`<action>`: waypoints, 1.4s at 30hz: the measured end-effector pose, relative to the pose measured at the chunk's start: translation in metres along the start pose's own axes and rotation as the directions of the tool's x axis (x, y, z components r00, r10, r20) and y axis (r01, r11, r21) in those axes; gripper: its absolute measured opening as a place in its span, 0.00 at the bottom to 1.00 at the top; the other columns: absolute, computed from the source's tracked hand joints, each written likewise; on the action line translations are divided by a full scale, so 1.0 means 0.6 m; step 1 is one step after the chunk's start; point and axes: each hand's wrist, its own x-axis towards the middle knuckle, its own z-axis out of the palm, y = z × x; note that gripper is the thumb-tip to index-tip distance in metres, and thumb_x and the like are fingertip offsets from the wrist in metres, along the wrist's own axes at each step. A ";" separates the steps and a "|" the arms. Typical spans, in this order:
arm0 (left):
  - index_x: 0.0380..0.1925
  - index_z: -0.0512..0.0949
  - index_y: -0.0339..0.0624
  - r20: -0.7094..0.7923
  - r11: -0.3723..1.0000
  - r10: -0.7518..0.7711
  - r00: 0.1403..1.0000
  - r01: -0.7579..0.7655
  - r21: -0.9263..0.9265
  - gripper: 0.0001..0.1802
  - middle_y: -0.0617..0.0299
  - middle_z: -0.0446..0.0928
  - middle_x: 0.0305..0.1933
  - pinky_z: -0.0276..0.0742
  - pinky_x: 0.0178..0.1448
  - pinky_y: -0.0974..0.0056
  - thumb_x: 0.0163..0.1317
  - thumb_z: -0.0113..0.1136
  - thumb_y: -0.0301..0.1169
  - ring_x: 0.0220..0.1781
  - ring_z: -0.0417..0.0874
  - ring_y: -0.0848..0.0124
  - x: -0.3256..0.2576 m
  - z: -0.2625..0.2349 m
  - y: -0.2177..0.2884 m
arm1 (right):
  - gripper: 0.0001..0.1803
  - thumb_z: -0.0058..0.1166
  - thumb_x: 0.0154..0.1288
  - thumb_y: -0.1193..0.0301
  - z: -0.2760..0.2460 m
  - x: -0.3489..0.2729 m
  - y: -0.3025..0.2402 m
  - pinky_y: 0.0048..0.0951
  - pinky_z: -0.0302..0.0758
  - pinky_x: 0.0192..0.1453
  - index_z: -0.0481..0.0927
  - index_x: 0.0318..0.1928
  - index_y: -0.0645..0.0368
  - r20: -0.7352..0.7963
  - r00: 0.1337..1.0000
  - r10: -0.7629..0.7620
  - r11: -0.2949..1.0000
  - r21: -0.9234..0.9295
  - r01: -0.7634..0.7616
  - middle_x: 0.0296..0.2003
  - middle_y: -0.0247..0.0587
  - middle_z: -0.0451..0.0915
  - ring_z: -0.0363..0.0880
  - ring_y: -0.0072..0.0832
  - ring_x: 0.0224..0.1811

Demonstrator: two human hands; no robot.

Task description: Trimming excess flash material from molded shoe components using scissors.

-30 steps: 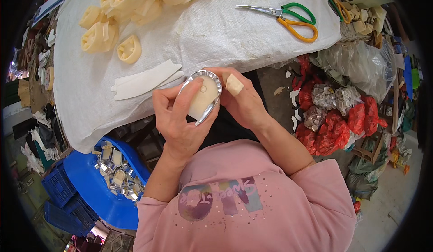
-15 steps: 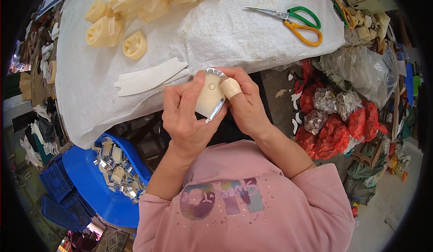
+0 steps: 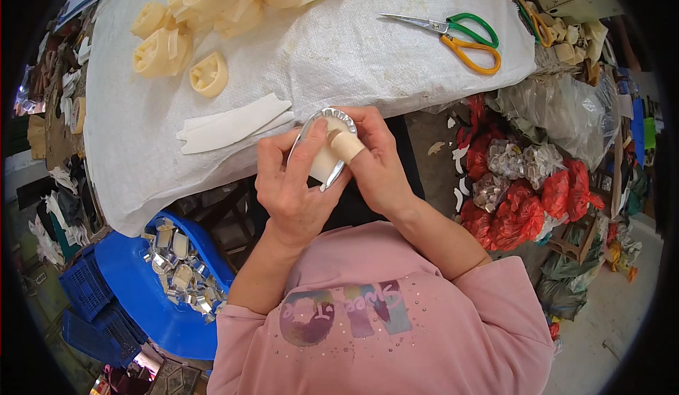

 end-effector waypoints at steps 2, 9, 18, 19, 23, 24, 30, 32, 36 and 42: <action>0.45 0.81 0.41 0.021 0.998 -0.061 0.998 0.062 -0.033 0.32 0.59 0.72 0.35 0.75 0.34 0.68 0.31 0.76 0.23 0.34 0.76 0.68 0.002 -0.004 0.000 | 0.16 0.47 0.71 0.63 -0.017 0.001 -0.007 0.20 0.71 0.38 0.70 0.52 0.62 0.046 0.993 0.112 0.992 0.060 -0.115 0.34 0.31 0.73 0.70 0.16 0.34; 0.57 0.72 0.41 0.202 0.876 -0.353 0.914 0.398 -0.271 0.40 0.59 0.72 0.37 0.76 0.40 0.69 0.37 0.74 0.22 0.37 0.78 0.71 0.003 -0.015 0.001 | 0.26 0.38 0.74 0.53 -0.047 0.011 -0.017 0.19 0.70 0.37 0.69 0.60 0.60 0.124 0.986 0.109 0.983 -0.163 -0.088 0.34 0.31 0.74 0.69 0.16 0.31; 0.65 0.54 0.37 0.531 0.365 -0.498 0.686 0.721 -0.589 0.44 0.55 0.73 0.45 0.79 0.43 0.68 0.52 0.70 0.32 0.41 0.80 0.70 0.001 -0.029 -0.004 | 0.28 0.46 0.71 0.55 -0.054 0.015 0.011 0.22 0.72 0.42 0.65 0.63 0.59 0.323 0.944 -0.072 0.990 0.136 0.029 0.47 0.35 0.73 0.71 0.22 0.47; 0.64 0.54 0.37 0.610 0.186 -0.439 0.659 0.731 -0.656 0.41 0.53 0.73 0.45 0.78 0.40 0.69 0.57 0.65 0.38 0.39 0.80 0.71 -0.003 -0.025 -0.003 | 0.26 0.48 0.70 0.58 -0.048 0.012 0.003 0.22 0.73 0.43 0.66 0.62 0.60 0.325 0.944 -0.045 0.981 0.194 -0.020 0.47 0.35 0.74 0.72 0.22 0.47; 0.62 0.53 0.37 0.777 -0.158 -0.244 0.580 0.767 -0.622 0.33 0.51 0.74 0.45 0.75 0.37 0.70 0.68 0.48 0.48 0.33 0.78 0.71 -0.011 -0.024 0.006 | 0.21 0.50 0.69 0.66 -0.057 0.020 -0.013 0.24 0.74 0.46 0.69 0.58 0.62 0.192 0.981 0.032 0.999 0.026 -0.038 0.45 0.38 0.76 0.74 0.22 0.44; 0.62 0.56 0.36 0.784 -0.108 -0.220 0.580 0.785 -0.610 0.30 0.52 0.75 0.44 0.75 0.40 0.67 0.70 0.44 0.48 0.36 0.77 0.71 -0.013 -0.023 -0.002 | 0.17 0.47 0.68 0.70 -0.059 0.023 -0.022 0.23 0.74 0.46 0.71 0.55 0.63 0.106 0.986 0.129 0.990 0.044 -0.135 0.43 0.39 0.77 0.76 0.21 0.42; 0.58 0.65 0.35 0.507 0.422 -0.332 0.796 0.606 -0.674 0.25 0.54 0.70 0.51 0.72 0.50 0.66 0.64 0.57 0.35 0.48 0.74 0.70 -0.012 -0.025 -0.018 | 0.12 0.43 0.64 0.71 -0.055 0.034 -0.025 0.20 0.72 0.35 0.75 0.43 0.62 0.012 0.973 0.231 0.959 0.165 -0.230 0.32 0.34 0.77 0.74 0.17 0.31; 0.50 0.71 0.34 0.383 0.594 -0.245 0.891 0.450 -0.667 0.22 0.52 0.67 0.55 0.72 0.55 0.61 0.57 0.65 0.26 0.54 0.72 0.66 -0.011 -0.030 -0.022 | 0.07 0.44 0.64 0.69 -0.050 0.034 -0.018 0.18 0.65 0.24 0.74 0.36 0.59 0.021 0.963 0.267 0.956 0.122 -0.268 0.26 0.30 0.74 0.69 0.13 0.23; 0.44 0.73 0.36 0.314 0.756 -0.137 0.939 0.304 -0.579 0.17 0.50 0.67 0.56 0.72 0.58 0.58 0.55 0.66 0.24 0.56 0.72 0.63 -0.007 -0.028 -0.019 | 0.08 0.43 0.63 0.70 -0.049 0.034 -0.017 0.19 0.65 0.24 0.74 0.35 0.59 0.005 0.950 0.312 0.942 0.131 -0.310 0.24 0.30 0.73 0.68 0.13 0.23; 0.34 0.76 0.38 0.234 0.895 0.192 0.953 -0.073 -0.440 0.16 0.49 0.73 0.49 0.78 0.55 0.53 0.46 0.58 0.09 0.57 0.76 0.46 0.004 -0.025 -0.022 | 0.10 0.41 0.64 0.69 -0.043 0.028 -0.021 0.21 0.66 0.24 0.74 0.35 0.61 0.104 0.936 0.336 0.942 -0.069 -0.330 0.24 0.30 0.72 0.68 0.15 0.23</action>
